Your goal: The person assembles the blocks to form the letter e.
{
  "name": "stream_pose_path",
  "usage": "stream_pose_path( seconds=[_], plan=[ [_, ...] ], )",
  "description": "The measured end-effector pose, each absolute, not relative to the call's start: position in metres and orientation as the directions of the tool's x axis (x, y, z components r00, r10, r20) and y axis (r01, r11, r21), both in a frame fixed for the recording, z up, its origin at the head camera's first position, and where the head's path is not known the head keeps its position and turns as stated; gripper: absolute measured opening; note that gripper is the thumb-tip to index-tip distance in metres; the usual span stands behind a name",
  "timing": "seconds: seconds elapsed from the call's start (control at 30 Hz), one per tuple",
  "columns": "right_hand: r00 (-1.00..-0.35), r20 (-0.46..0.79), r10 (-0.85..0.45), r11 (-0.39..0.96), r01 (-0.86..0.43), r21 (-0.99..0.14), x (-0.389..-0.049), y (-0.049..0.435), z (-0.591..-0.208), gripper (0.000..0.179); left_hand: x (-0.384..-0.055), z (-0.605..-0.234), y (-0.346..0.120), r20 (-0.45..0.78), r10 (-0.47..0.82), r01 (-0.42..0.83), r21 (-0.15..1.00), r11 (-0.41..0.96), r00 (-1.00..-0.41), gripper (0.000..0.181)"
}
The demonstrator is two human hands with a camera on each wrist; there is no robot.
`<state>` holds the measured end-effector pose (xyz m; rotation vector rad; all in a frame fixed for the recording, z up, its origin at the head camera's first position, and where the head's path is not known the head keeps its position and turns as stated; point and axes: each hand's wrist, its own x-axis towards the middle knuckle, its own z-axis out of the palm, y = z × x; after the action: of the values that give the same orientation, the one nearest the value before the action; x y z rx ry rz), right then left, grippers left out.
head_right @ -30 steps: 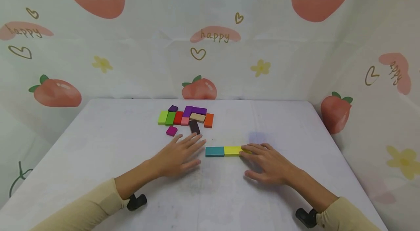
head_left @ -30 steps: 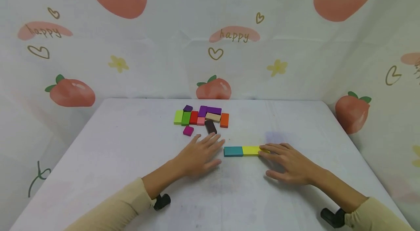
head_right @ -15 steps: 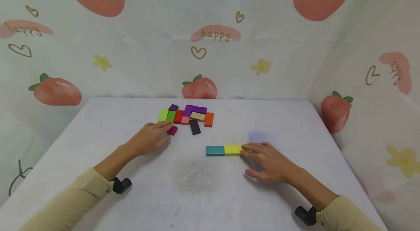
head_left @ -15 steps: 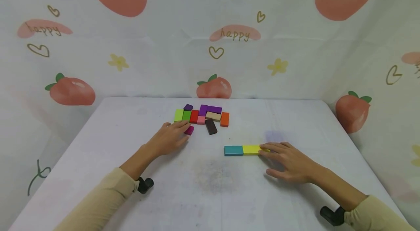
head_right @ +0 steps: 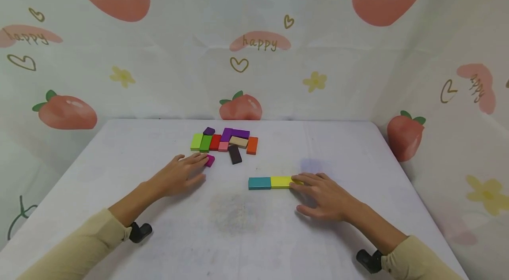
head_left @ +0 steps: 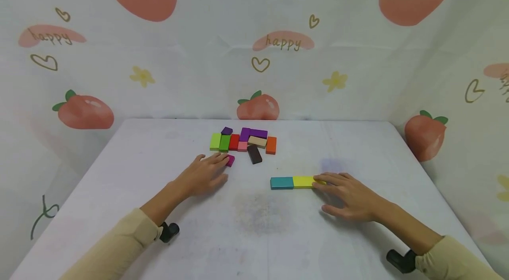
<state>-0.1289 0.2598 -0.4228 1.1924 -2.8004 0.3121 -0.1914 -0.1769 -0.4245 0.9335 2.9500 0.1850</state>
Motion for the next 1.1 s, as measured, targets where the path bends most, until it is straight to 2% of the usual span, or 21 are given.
stream_pose_path(
  seconds=[0.57,0.83,1.1],
  plan=[
    [-0.685,0.158,-0.711,0.67,-0.729,-0.144,-0.13,0.259,-0.423,0.055,-0.166,-0.424,-0.149,0.005,0.712,0.709,0.1,0.698,-0.702,0.061],
    [-0.671,0.18,-0.719,0.657,-0.741,-0.138,-0.131,0.26,-0.424,0.053,-0.16,-0.422,-0.14,-0.017,0.745,0.739,0.11,0.665,-0.667,0.064],
    [-0.677,0.152,-0.72,0.665,-0.736,-0.124,-0.132,0.259,-0.422,0.052,-0.155,-0.423,-0.132,-0.014,0.774,0.768,0.118,0.629,-0.633,0.062]
  ],
)
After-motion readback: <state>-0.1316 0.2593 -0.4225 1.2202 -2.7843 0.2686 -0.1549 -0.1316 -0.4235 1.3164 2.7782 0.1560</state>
